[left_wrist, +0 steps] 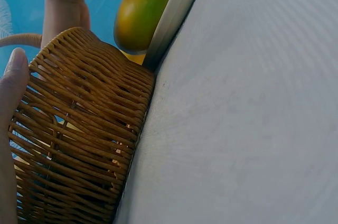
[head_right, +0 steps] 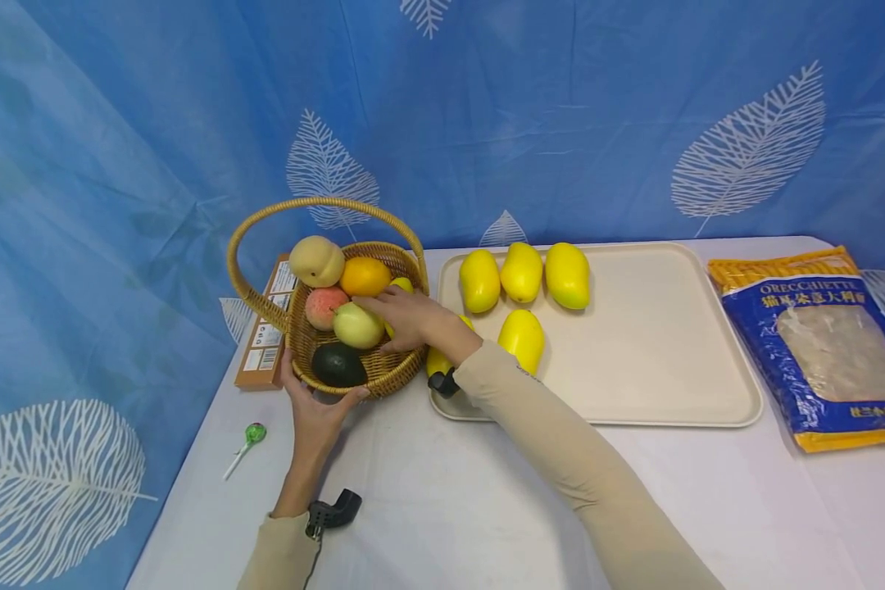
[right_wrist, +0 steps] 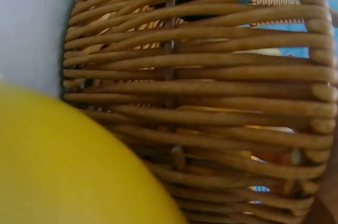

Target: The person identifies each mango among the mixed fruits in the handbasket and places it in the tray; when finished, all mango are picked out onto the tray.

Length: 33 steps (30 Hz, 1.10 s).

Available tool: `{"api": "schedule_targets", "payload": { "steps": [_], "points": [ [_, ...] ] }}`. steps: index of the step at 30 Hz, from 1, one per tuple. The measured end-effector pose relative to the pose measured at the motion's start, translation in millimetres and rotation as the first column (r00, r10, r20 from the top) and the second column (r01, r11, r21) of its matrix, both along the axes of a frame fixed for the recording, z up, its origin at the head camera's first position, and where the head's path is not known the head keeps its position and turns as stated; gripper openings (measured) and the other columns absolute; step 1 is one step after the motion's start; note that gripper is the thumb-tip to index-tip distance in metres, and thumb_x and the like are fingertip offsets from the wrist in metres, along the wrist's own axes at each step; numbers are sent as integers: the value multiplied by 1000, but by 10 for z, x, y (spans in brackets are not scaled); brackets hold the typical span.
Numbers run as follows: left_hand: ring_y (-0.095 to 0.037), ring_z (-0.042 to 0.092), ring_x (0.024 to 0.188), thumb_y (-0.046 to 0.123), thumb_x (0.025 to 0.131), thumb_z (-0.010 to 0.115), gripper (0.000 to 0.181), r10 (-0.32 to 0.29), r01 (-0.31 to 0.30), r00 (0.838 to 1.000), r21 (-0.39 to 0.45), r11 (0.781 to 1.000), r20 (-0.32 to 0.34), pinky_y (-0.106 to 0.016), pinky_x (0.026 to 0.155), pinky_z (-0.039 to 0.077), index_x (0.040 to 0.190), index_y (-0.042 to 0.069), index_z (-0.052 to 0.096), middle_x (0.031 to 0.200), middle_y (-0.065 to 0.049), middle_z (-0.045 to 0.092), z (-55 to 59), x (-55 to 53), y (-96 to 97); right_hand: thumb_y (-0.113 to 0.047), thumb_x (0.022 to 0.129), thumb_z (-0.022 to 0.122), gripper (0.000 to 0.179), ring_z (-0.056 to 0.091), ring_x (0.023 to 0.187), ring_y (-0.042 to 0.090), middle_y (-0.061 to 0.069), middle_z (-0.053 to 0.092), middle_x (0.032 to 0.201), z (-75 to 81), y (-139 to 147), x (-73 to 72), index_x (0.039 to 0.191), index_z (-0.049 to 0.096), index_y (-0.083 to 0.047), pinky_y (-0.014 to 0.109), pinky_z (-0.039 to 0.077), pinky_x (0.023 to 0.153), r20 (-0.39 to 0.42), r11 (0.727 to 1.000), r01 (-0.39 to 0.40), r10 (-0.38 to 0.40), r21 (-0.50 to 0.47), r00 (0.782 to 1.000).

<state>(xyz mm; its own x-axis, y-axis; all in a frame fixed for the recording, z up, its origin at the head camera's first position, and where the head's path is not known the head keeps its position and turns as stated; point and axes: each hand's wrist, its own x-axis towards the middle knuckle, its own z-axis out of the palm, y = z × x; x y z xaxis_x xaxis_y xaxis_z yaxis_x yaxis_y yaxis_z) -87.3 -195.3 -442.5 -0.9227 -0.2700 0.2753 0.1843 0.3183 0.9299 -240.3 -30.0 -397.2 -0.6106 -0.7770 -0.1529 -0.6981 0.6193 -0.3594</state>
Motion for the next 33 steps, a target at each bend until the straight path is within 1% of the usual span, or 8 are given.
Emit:
{"api": "schedule_targets", "payload": {
  "steps": [2,9,18,21,25,28,30,33],
  "points": [
    [-44,11,147,3,68,86,121,-5,5,1000,4,1000,-12,-61,120,9,152,-4,0,159,-27,4,-5,-3,-1,-32,86,75,89,30,145,30,6,36,156,-9,8,-1,157,21,-26,58,33,114,-4,1000,3,-3,-2,1000],
    [-45,11,146,1,66,86,122,-8,9,999,9,1000,-35,-62,119,9,152,-5,0,159,-28,5,-22,-6,-3,-18,85,76,88,35,143,30,7,37,155,-29,30,-23,156,24,-21,48,37,114,-7,999,14,-14,-33,1000],
    [-46,13,146,0,64,86,123,-22,23,998,16,1000,-57,-62,119,11,152,-5,0,159,-27,7,-81,-10,-13,-17,82,77,87,38,140,29,6,41,154,-32,72,-40,154,30,-17,43,34,116,0,999,-5,5,-47,1000],
    [-46,14,145,-1,64,86,123,-34,36,998,22,999,-61,-63,119,11,152,-5,0,158,-27,7,-78,-8,-8,-17,81,77,84,41,139,27,6,46,150,-17,98,-46,153,34,-15,41,33,117,-3,997,-19,19,-78,1000],
    [-46,14,145,-2,65,86,122,-37,38,996,10,999,-76,-62,119,11,152,-5,0,159,-27,7,-79,-16,-9,-16,80,75,77,45,135,26,7,52,145,54,141,-41,149,41,-10,40,34,117,-18,987,-41,38,-155,999],
    [-45,13,146,-4,64,85,123,-24,24,996,-5,1000,-84,-62,119,10,153,-3,0,159,-26,6,-163,-50,-40,-19,81,73,72,46,133,26,8,55,142,136,187,-8,147,45,-9,40,35,116,-26,973,-44,39,-225,999],
    [-42,13,147,-2,64,87,125,-12,12,997,-11,1000,-78,-61,120,10,154,1,0,161,-22,6,-244,-73,-74,-20,82,73,70,45,133,27,8,55,142,184,224,28,146,46,-9,42,35,116,-25,958,-45,39,-284,999],
    [-36,14,148,3,64,89,128,8,-10,998,-23,1000,-62,-59,120,10,156,9,0,162,-15,6,-355,-99,-123,-25,82,72,70,40,138,30,10,50,146,210,270,83,145,47,-9,45,32,117,-31,936,-53,45,-347,998]
  ]
}}
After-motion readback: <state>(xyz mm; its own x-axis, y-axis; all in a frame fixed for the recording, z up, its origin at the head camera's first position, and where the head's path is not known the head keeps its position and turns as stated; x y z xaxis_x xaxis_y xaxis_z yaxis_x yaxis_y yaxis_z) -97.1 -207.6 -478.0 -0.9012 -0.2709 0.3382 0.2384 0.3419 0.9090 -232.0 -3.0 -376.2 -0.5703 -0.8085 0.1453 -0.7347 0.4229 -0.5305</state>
